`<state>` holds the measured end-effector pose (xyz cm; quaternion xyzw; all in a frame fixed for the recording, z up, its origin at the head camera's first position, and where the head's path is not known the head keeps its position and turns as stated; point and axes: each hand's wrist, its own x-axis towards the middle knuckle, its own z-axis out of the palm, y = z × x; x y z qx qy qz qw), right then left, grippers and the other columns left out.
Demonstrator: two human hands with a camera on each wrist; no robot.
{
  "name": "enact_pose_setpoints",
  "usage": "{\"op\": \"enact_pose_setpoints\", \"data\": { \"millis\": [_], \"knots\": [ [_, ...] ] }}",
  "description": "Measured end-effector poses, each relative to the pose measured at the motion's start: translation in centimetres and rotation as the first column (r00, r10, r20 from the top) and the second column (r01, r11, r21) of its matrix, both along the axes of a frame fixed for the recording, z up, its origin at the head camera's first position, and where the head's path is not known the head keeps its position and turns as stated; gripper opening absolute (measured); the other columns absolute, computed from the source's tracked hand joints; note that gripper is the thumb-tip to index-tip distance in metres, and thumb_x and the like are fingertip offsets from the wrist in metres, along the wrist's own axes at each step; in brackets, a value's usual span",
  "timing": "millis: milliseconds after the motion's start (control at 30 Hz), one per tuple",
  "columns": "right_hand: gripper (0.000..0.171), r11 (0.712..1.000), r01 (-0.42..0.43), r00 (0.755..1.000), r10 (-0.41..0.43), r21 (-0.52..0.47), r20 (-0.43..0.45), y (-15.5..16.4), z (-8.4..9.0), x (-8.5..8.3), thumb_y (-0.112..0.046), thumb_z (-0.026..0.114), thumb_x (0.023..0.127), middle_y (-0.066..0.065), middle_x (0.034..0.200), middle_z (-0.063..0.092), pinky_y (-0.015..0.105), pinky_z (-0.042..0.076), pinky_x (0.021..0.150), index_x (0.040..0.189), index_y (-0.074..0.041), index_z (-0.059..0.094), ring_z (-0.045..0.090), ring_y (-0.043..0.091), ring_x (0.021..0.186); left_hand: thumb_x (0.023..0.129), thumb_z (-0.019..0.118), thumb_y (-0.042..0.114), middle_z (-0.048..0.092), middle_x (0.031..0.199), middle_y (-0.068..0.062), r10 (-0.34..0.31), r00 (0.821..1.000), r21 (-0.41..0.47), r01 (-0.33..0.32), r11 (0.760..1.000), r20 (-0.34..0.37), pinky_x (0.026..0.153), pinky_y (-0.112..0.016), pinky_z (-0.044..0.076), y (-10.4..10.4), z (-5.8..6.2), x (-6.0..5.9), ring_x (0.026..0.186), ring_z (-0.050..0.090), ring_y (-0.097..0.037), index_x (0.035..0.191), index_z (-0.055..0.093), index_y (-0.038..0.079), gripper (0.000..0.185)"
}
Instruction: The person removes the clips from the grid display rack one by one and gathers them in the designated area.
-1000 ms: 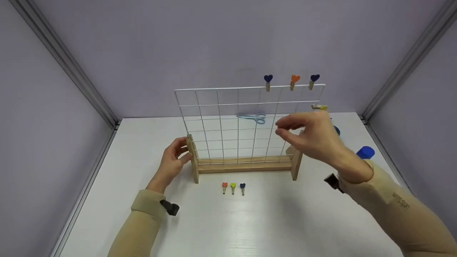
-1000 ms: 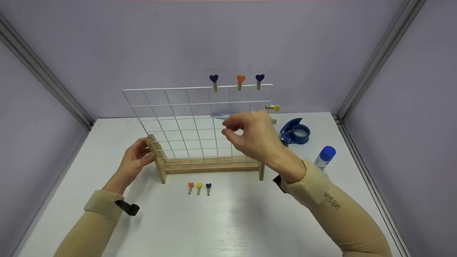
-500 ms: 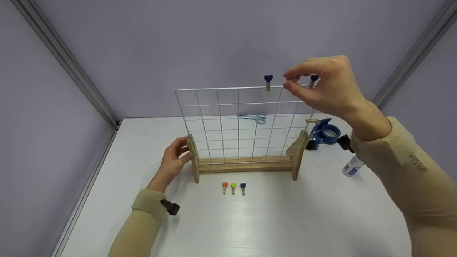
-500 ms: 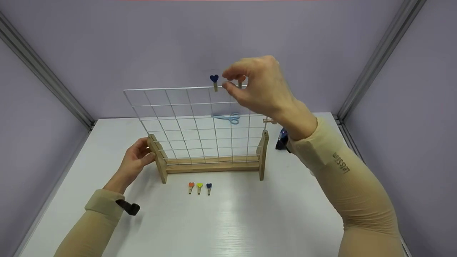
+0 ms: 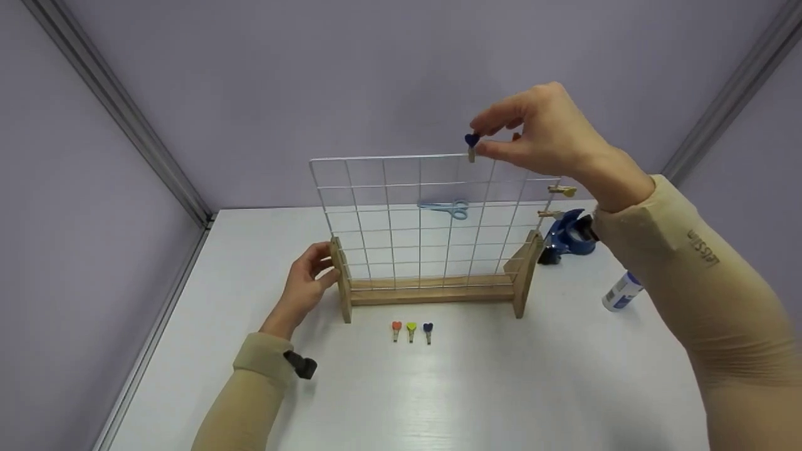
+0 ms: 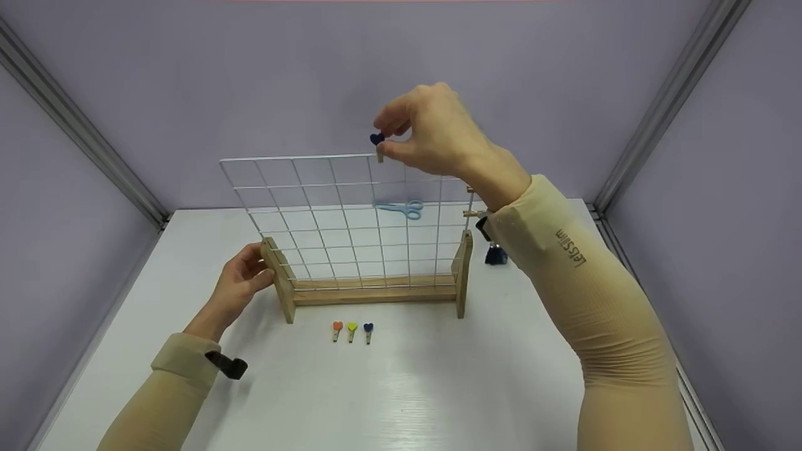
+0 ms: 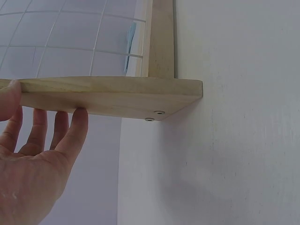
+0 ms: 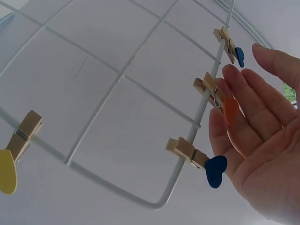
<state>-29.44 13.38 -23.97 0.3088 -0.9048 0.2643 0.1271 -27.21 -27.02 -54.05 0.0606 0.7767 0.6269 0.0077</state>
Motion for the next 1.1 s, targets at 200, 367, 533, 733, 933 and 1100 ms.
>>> {"op": "enact_pose_setpoints", "data": {
  "millis": [200, 367, 533, 733, 933, 1100],
  "knots": [
    [0.016, 1.000, 0.000, 1.000, 0.000, -0.009, 0.010, -0.4, -0.1, -0.1, -0.014, 0.084, 0.101, 0.010, 0.117, 0.088, 0.001, 0.051, 0.080, 0.116, -0.010, 0.089, 0.082, 0.025, 0.107, 0.104, 0.067, -0.010, 0.060, 0.157, -0.020, -0.001, 1.000, 0.008, 0.001, 1.000, -0.010, 0.124, -0.036, 0.057, 0.0, 0.0, 0.1, 0.151, 0.059, -0.037, 0.153, 0.058, 0.004, 0.051],
    [0.013, 0.999, 0.028, 0.999, -0.026, -0.046, 0.036, -0.6, -0.1, 0.0, -0.013, 0.082, 0.102, 0.009, 0.111, 0.089, 0.004, 0.055, 0.079, 0.111, -0.012, 0.091, 0.078, 0.005, 0.095, 0.105, 0.066, -0.009, 0.059, 0.159, -0.020, -0.004, 1.000, 0.009, 0.004, 1.000, 0.000, 0.121, -0.030, 0.058, -0.1, 0.0, 0.3, 0.152, 0.058, -0.038, 0.153, 0.058, 0.004, 0.051],
    [0.012, 0.998, 0.020, 0.999, -0.018, -0.051, 0.038, -0.7, -0.1, 0.0, -0.012, 0.082, 0.101, 0.008, 0.110, 0.089, 0.006, 0.056, 0.080, 0.110, -0.012, 0.091, 0.072, -0.004, 0.092, 0.103, 0.068, -0.010, 0.059, 0.158, -0.020, -0.013, 1.000, 0.041, 0.013, 0.999, -0.006, 0.114, -0.023, 0.059, -0.2, 0.0, 0.3, 0.151, 0.058, -0.037, 0.153, 0.058, 0.002, 0.052],
    [0.012, 0.999, 0.019, 0.998, -0.016, -0.041, 0.065, -1.0, -0.1, -0.1, -0.013, 0.083, 0.101, 0.009, 0.108, 0.089, 0.008, 0.057, 0.072, 0.110, -0.012, 0.091, 0.072, -0.005, 0.083, 0.104, 0.067, -0.009, 0.058, 0.158, -0.019, -0.005, 1.000, 0.042, 0.004, 0.999, 0.002, 0.111, -0.019, 0.060, -0.4, 0.0, 0.4, 0.151, 0.057, -0.037, 0.153, 0.058, 0.003, 0.052],
    [0.012, 0.996, 0.030, 0.998, -0.025, -0.080, 0.065, -1.3, -0.4, 0.0, -0.010, 0.082, 0.100, 0.012, 0.102, 0.089, 0.009, 0.058, 0.068, 0.107, -0.009, 0.091, 0.073, -0.003, 0.077, 0.104, 0.066, -0.009, 0.059, 0.159, -0.019, 0.002, 1.000, 0.027, -0.002, 1.000, 0.006, 0.112, -0.019, 0.059, -0.4, -0.2, 0.2, 0.152, 0.057, -0.036, 0.154, 0.058, 0.005, 0.053],
    [0.013, 0.993, 0.056, 0.997, -0.051, -0.099, 0.054, -1.3, -0.7, 0.1, -0.007, 0.079, 0.101, 0.013, 0.102, 0.088, 0.009, 0.058, 0.067, 0.106, -0.009, 0.091, 0.072, -0.001, 0.076, 0.105, 0.066, -0.009, 0.059, 0.160, -0.020, 0.001, 1.000, 0.032, -0.001, 0.999, 0.006, 0.112, -0.019, 0.059, -0.4, -0.1, 0.3, 0.152, 0.057, -0.037, 0.155, 0.058, 0.004, 0.052]
  ]
}}
